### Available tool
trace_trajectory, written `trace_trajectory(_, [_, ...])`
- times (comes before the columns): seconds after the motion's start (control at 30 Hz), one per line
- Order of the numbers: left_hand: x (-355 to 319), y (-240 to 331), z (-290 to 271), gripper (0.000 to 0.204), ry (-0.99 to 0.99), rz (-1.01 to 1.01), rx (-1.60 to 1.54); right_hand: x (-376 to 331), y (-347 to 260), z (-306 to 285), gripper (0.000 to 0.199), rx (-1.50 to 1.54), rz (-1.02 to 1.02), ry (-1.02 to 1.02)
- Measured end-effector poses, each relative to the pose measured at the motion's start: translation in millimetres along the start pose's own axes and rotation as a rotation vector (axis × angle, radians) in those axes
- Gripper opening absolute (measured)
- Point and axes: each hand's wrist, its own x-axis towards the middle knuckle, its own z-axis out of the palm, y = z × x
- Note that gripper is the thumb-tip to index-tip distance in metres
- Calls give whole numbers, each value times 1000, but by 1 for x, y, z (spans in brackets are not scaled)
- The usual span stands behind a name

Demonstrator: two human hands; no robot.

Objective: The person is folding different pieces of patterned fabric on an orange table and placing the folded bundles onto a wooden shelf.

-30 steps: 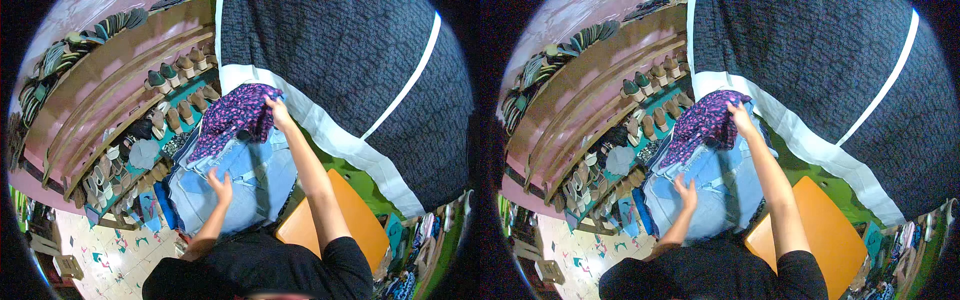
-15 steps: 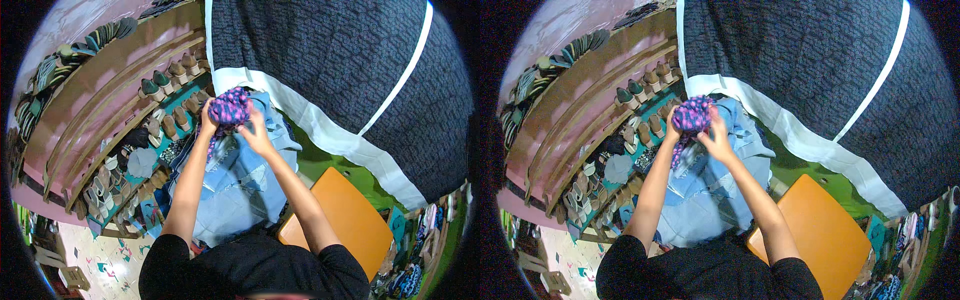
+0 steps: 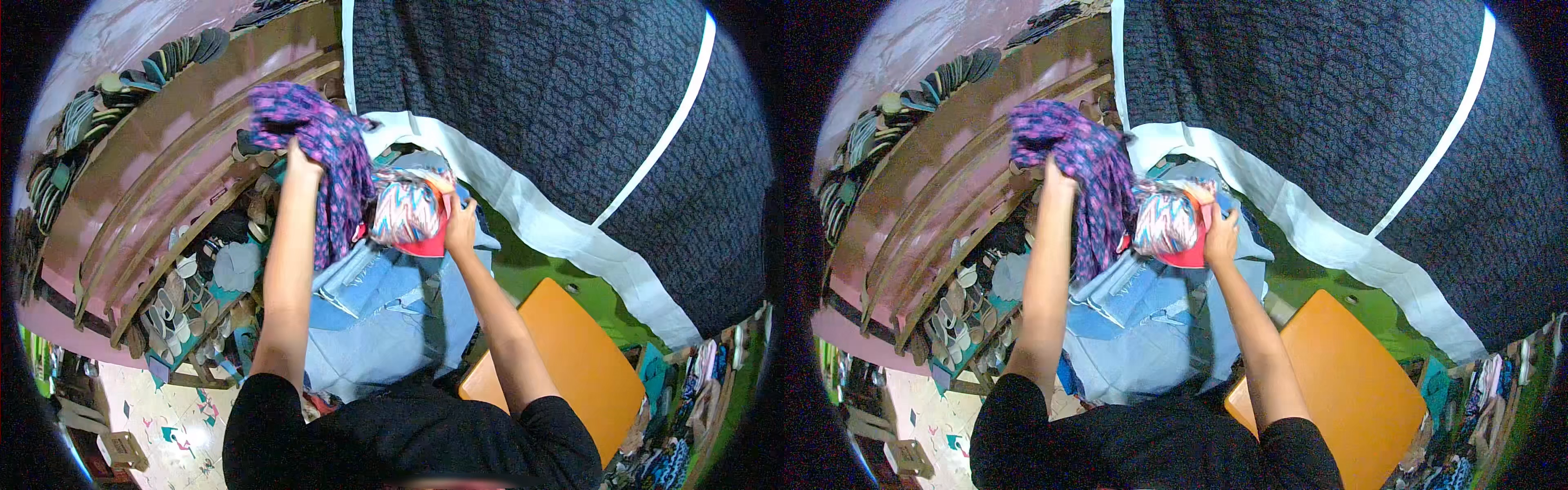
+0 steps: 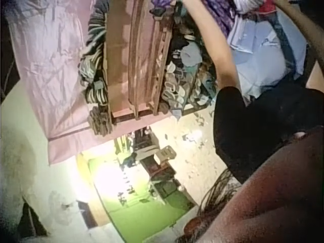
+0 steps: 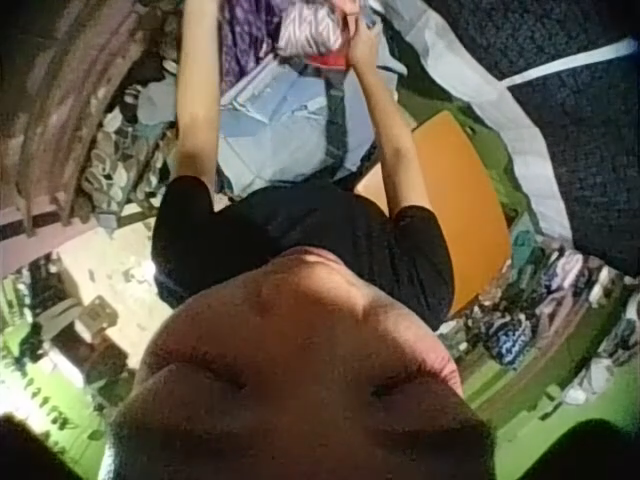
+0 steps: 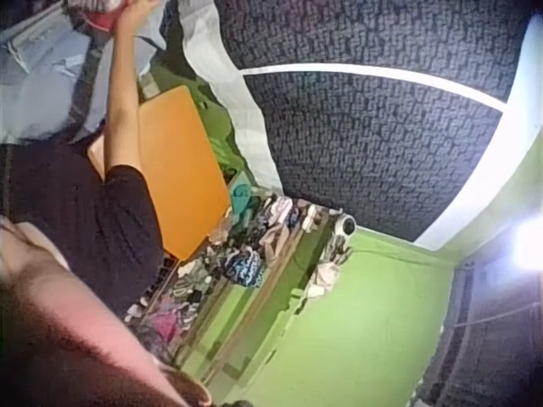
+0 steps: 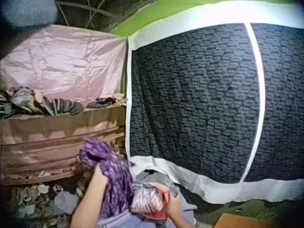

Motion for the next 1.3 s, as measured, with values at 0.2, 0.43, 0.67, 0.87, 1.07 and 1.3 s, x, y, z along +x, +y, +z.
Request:
trace_trajectory(0.2, [-1, 115, 46, 35, -1036, 161, 88, -16, 17, 15, 58, -17, 264, -80])
trace_trajectory(0.43, [-100, 118, 55, 35, -1274, 97, 127, -23, -37, -16, 73, -127, 132, -114])
trace_trajectory(0.67, [-134, 51, 46, 33, -1136, 84, 236, -48, -36, 5, 58, -12, -249, -297])
trace_trajectory(0.87, [-221, -1, 18, 31, -1073, 53, 305, -50, -47, -36, 61, 194, -290, -188])
trace_trajectory(1.07, [-277, -44, -9, 29, -1060, -60, 324, -78, -64, -118, 91, 1414, -356, -398])
trace_trajectory(1.3, [-160, -141, 58, 26, -1112, -255, 303, -132, 26, -186, 24, 1131, 187, 160])
